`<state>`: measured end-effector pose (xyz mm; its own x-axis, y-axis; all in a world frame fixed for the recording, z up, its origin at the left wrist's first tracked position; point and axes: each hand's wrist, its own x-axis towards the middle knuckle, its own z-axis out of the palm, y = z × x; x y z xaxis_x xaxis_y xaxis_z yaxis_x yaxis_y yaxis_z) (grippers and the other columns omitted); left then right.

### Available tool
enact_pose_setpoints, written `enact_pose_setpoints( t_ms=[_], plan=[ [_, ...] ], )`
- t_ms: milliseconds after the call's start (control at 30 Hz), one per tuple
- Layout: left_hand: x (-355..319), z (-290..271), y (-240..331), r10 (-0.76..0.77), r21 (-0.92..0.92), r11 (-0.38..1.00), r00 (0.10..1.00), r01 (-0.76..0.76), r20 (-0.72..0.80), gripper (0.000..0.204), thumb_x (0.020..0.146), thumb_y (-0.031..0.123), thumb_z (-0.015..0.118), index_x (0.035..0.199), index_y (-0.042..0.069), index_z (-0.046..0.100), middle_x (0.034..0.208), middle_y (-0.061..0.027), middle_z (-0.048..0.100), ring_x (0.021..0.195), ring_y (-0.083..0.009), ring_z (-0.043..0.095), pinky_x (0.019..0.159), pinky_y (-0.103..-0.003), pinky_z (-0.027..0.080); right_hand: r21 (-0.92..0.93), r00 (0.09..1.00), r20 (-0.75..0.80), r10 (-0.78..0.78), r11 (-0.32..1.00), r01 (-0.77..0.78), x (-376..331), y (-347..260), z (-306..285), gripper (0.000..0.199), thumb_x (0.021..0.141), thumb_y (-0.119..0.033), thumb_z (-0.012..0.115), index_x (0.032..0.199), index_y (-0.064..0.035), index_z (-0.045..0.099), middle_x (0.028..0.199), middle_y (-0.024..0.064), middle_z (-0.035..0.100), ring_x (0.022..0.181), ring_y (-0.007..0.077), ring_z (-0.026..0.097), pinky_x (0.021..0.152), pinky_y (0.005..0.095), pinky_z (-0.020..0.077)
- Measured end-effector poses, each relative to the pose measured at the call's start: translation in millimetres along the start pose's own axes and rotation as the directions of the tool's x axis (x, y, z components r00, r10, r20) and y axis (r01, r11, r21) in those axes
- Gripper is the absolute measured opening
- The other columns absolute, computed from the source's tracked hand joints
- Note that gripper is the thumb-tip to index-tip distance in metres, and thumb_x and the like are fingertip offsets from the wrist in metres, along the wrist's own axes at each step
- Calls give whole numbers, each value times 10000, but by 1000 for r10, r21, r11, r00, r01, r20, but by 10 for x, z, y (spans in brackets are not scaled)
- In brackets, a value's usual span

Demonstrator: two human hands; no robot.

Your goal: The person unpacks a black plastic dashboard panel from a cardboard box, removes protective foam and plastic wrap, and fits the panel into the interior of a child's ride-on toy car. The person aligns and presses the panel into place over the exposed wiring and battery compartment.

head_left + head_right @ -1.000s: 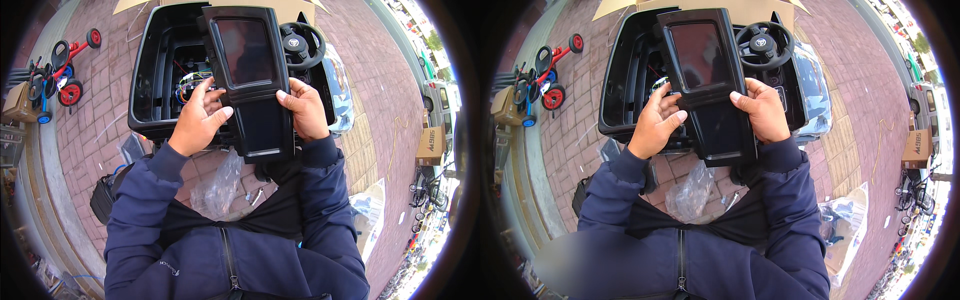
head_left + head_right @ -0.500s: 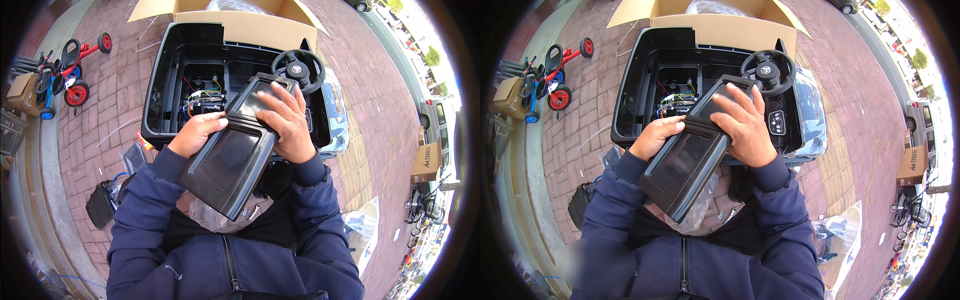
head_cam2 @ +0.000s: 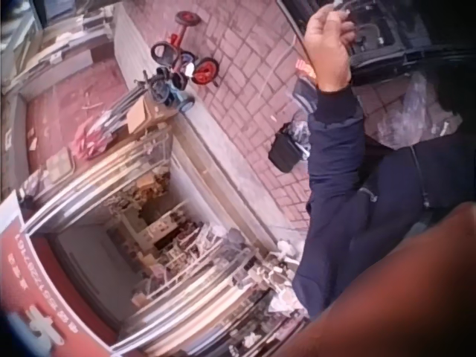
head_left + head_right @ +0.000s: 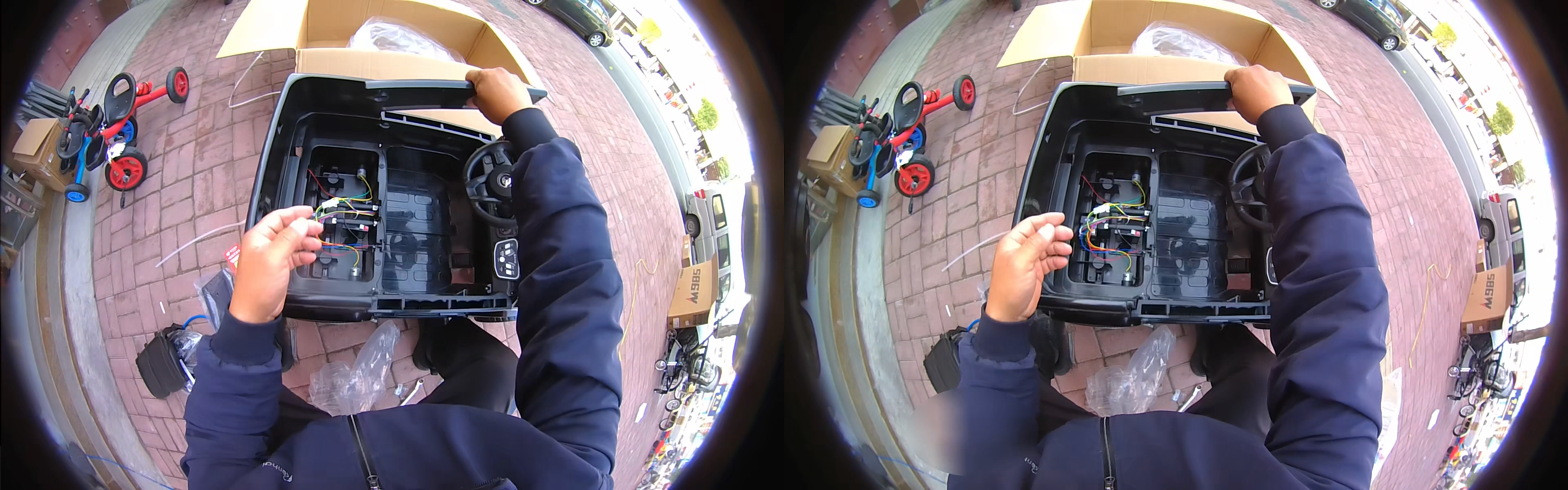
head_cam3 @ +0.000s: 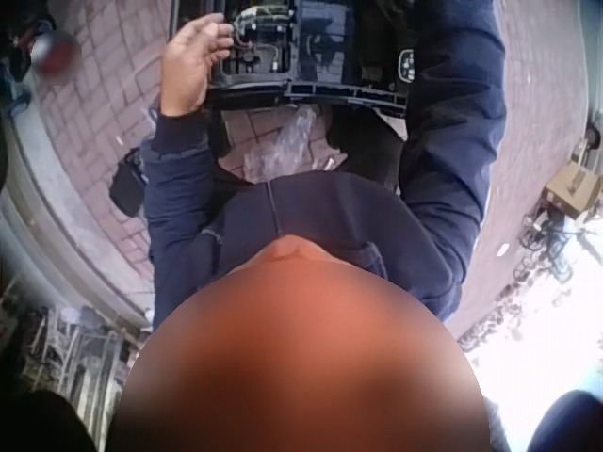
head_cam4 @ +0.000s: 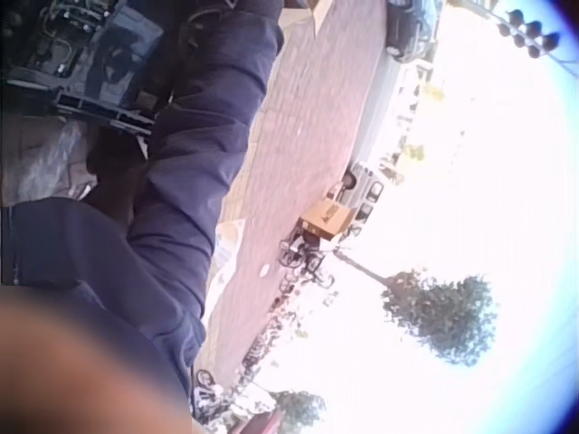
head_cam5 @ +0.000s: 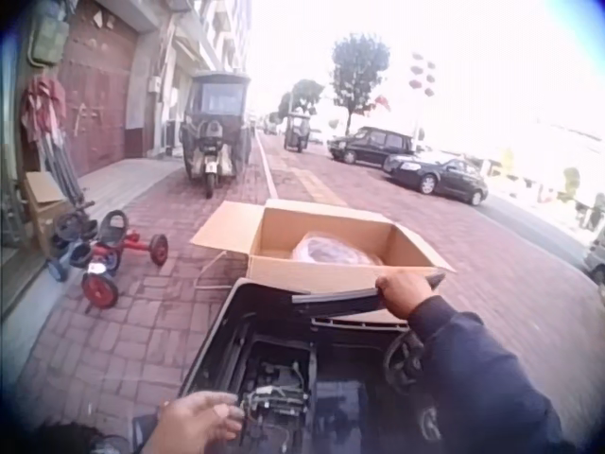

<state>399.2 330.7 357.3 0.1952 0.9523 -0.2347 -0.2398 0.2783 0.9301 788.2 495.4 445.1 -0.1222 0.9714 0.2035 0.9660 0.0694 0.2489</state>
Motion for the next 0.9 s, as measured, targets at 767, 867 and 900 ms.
enact_pose_setpoints(
  t_ms=[767, 867, 900],
  plan=[
    [3523, 1092, 51, 432, 704, 261, 732, -661, 527, 617, 953, 151, 737, 1518, 84, 498, 1054, -188, 752, 1020, -346, 733, 963, -414, 561, 447, 937, 350, -10, 880, -157, 677, 759, 1097, 343, 828, -107, 854, 1153, -30, 775, 941, 173, 776, 888, 295, 727, 897, 408, 549],
    [3685, 1058, -3, 391, 729, 137, 713, -670, 582, 623, 938, 161, 748, 1515, 126, 516, 951, -154, 735, 936, -320, 726, 920, -418, 565, 413, 913, 406, -31, 898, -153, 711, 752, 1179, 311, 833, -104, 848, 1131, -43, 782, 931, 160, 777, 883, 285, 727, 890, 406, 545],
    [3707, 1067, -26, 376, 757, 40, 711, -653, 594, 628, 933, 166, 752, 1516, 139, 519, 931, -149, 728, 921, -313, 723, 910, -419, 565, 385, 895, 445, -23, 907, -168, 725, 741, 1184, 308, 846, -119, 844, 1140, -51, 780, 947, 152, 779, 898, 286, 729, 897, 408, 539]
  ],
)
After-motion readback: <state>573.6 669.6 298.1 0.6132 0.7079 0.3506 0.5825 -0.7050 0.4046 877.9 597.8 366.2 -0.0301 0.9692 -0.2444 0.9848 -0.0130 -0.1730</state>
